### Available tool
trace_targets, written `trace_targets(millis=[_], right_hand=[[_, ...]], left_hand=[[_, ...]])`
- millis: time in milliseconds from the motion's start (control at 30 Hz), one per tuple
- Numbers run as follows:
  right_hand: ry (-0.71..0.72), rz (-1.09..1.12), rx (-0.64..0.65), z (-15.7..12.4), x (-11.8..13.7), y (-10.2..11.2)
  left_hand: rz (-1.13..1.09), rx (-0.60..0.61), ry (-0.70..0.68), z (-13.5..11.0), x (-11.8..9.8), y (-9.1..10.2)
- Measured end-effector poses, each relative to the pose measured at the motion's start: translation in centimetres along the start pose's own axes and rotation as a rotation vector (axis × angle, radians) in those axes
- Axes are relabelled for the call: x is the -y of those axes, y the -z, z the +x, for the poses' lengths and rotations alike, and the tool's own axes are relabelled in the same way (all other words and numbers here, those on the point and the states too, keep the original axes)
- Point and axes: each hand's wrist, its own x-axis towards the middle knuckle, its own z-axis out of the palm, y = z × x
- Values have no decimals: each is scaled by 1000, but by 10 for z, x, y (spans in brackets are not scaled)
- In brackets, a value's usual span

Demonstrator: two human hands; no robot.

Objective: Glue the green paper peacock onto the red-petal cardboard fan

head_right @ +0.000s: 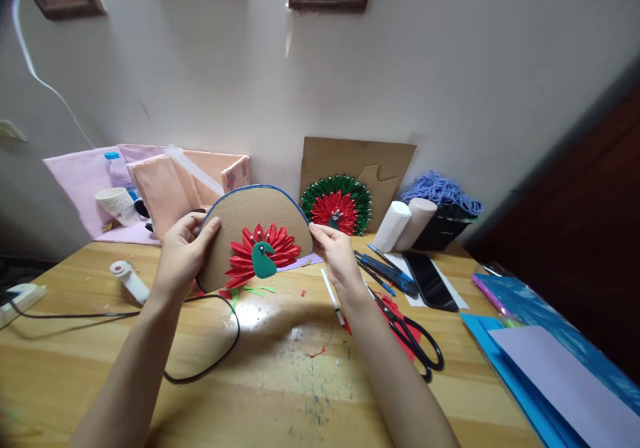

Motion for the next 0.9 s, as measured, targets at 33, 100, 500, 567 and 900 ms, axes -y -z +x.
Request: trace_targets(millis=[33, 100, 500, 567, 900], right_hand=[[42, -14, -8, 0, 0, 0], [165, -40, -50, 0, 2, 1], [498, 146, -31, -6, 53, 49], [494, 95, 47, -10, 51, 59], [114, -1003, 200, 7, 22, 52]], left_hand=[[0, -9, 2, 1, 2, 2], [-5, -35, 20, 5, 6, 7], [-12, -118, 80, 12, 3, 24], [-24, -135, 85, 13, 4, 27], [38, -218, 39, 16, 5, 37]])
